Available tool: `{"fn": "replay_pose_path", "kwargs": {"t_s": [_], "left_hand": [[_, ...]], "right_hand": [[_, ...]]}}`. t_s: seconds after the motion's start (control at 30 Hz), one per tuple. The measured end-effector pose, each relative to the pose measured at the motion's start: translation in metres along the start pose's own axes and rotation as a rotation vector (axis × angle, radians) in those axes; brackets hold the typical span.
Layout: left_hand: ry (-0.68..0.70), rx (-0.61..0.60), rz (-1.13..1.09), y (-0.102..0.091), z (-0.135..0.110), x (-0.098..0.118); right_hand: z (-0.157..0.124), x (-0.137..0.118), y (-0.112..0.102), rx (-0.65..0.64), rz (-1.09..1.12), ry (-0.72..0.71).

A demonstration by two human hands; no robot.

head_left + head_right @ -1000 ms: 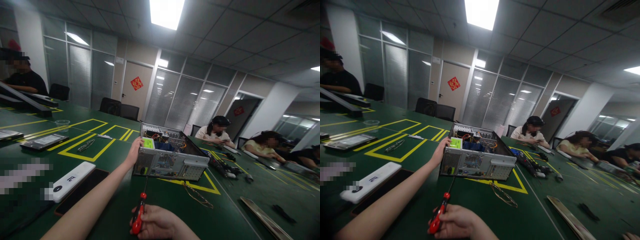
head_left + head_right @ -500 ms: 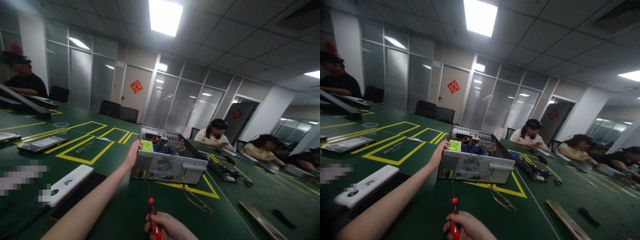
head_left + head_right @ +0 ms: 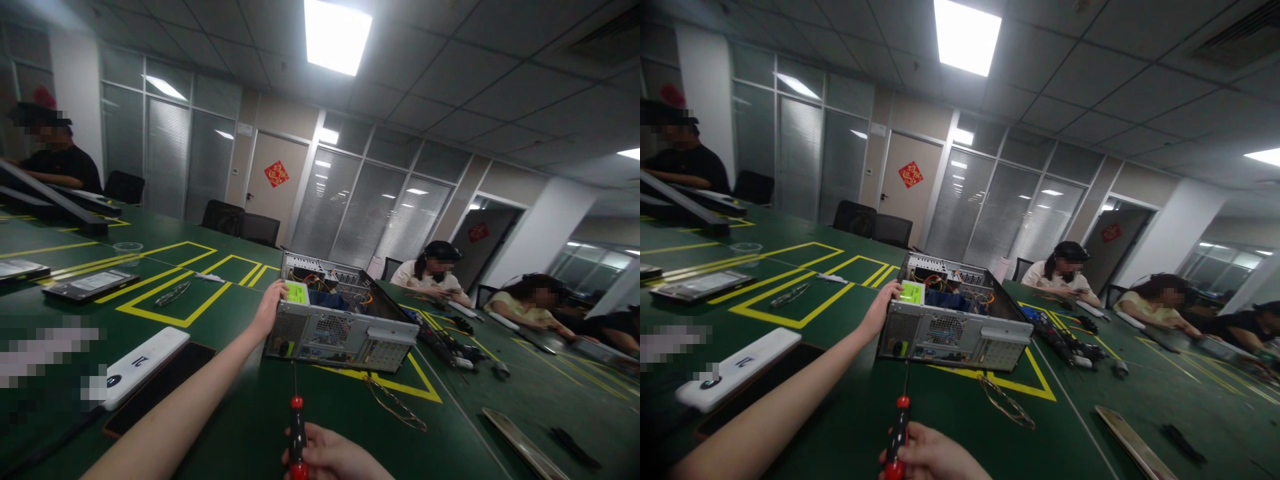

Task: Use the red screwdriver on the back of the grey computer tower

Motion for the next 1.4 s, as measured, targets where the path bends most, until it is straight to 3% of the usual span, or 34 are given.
{"fn": "replay_pose_path", "kwargs": {"t_s": [0.1, 0.37, 0.57, 0.7, 0.93, 1.1, 1.23, 1.4], "left_hand": [[0.007, 0.006, 0.006, -0.001, 0.000, 0.002], [0.026, 0.016, 0.018, -0.001, 0.001, 0.002], [0.003, 0.025, 0.003, -0.001, 0.001, -0.001], [-0.012, 0.017, 0.006, -0.001, 0.000, -0.002], [-0.018, 0.010, -0.006, 0.000, 0.000, -0.004], [-0.017, 0.016, -0.003, -0.001, 0.000, -0.003], [-0.017, 0.010, -0.005, 0.000, 0.000, -0.004], [0.009, 0.020, 0.007, -0.001, 0.001, -0.003]], "right_hand": [[0.006, 0.004, -0.009, 0.073, 0.048, -0.026], [0.003, 0.000, -0.002, 0.117, 0.047, 0.024], [-0.002, -0.003, 0.015, -0.101, 0.068, 0.029], [-0.003, -0.003, 0.015, -0.159, -0.011, 0.034], [0.004, 0.001, 0.003, -0.084, 0.002, -0.034], [0.003, 0.004, 0.000, -0.051, -0.010, -0.002], [0.000, 0.001, 0.003, -0.003, -0.004, 0.008], [0.001, 0.000, 0.014, -0.042, 0.022, 0.007]]}}
Point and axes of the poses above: each hand's wrist, its own z-axis towards the middle knuckle, its own y-axis out of the palm, x = y × z, the point moved 7 cm from there along z, towards the middle knuckle, and after that the axes turned 7 degrees about z, right-handed, at the moved point
